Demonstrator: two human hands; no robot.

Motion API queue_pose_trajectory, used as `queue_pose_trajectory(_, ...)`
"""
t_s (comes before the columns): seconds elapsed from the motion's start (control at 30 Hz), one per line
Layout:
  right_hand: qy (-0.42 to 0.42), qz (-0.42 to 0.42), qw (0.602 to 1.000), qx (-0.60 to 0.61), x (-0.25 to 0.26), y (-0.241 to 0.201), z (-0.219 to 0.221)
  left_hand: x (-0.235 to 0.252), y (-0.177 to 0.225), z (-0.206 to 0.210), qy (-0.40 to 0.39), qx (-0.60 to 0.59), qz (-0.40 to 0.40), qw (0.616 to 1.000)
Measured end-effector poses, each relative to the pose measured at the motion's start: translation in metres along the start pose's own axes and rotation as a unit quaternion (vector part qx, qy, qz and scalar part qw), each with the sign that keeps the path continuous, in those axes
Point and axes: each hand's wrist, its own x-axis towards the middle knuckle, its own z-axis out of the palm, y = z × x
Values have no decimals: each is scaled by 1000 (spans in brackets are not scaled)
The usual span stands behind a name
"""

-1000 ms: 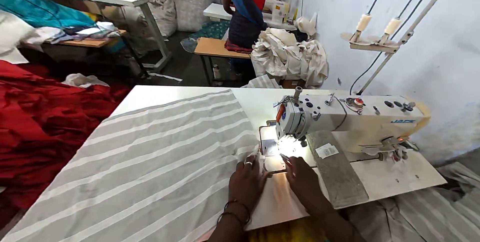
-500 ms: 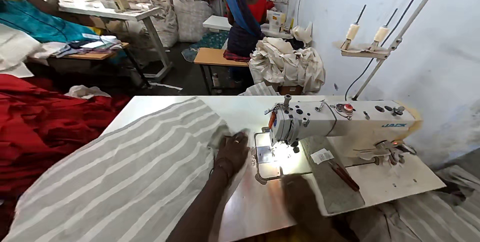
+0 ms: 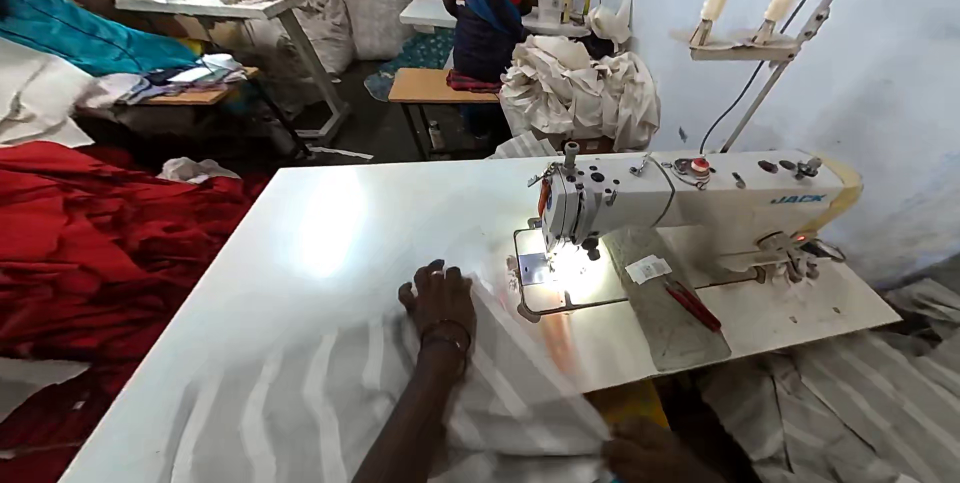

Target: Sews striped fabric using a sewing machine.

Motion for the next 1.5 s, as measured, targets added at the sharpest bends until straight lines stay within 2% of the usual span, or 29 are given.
queue_pose_trajectory(0.07,-68,62,995,-44,-47,28,-12,-44,2,2,-15,-82,25,996)
queue_pose_trajectory(0.1,-134,122,983,-45,-54,31,-18,-68,7,7,3,-147,54,988)
queue_pose_trajectory(0.17,-294,272,916,12,-29,25,-39,-108,24,9,74,-286,106,949)
queue_pose_trajectory(0.2,-305,313,899,28,-10,21,-53,-120,34,3,113,-335,121,927)
queue_pose_trajectory(0.23,-220,312,924,6,4,15,-61,-127,41,-9,135,-382,143,903)
queue_pose_trajectory(0.27,-78,281,956,-41,19,11,-64,-131,46,-24,147,-424,171,877)
queue_pose_trajectory(0.3,36,264,962,-64,39,8,-69,-133,50,-38,154,-456,201,853)
queue_pose_trajectory(0.33,95,262,959,-52,61,5,-77,-134,54,-52,157,-477,229,834)
queue_pose_trajectory(0.4,102,279,952,79,98,-5,-93,-134,60,-73,164,-488,267,814)
queue_pose_trajectory(0.5,128,256,901,326,144,-21,-108,-136,62,-88,163,-498,286,802)
queue_pose_trajectory(0.6,227,194,860,414,173,-37,-117,-141,58,-97,153,-513,276,798)
queue_pose_trajectory(0.7,280,155,868,380,187,-45,-120,-142,51,-105,114,-538,283,785)
queue_pose_trajectory(0.77,330,135,895,266,189,-47,-113,-142,45,-110,72,-553,286,779)
queue_pose_trajectory(0.83,377,110,915,94,186,-47,-106,-141,41,-115,37,-568,271,776)
queue_pose_trajectory(0.9,381,74,920,-52,180,-49,-102,-141,41,-117,20,-587,273,762)
queue_pose_trajectory(0.97,370,44,924,-83,176,-53,-99,-141,42,-118,14,-608,284,741)
queue_pose_trajectory(1.07,343,50,937,44,173,-55,-103,-139,42,-119,23,-620,291,728)
queue_pose_trajectory(1.17,338,102,909,221,178,-49,-117,-140,44,-120,32,-609,301,733)
queue_pose_trajectory(1.23,333,104,905,243,184,-46,-122,-141,49,-118,40,-601,311,735)
queue_pose_trajectory(1.3,371,97,910,156,187,-46,-122,-138,46,-117,61,-567,323,755)
queue_pose_trajectory(1.37,398,84,914,16,183,-53,-122,-133,42,-112,146,-510,297,794)
queue_pose_trajectory(1.43,378,44,923,-58,177,-66,-118,-129,45,-107,230,-480,252,808)
queue_pose_trajectory(1.47,372,16,927,-56,175,-71,-112,-131,49,-109,232,-486,241,807)
queue_pose_trajectory(1.5,374,-8,926,-54,176,-73,-105,-136,53,-113,201,-514,238,799)
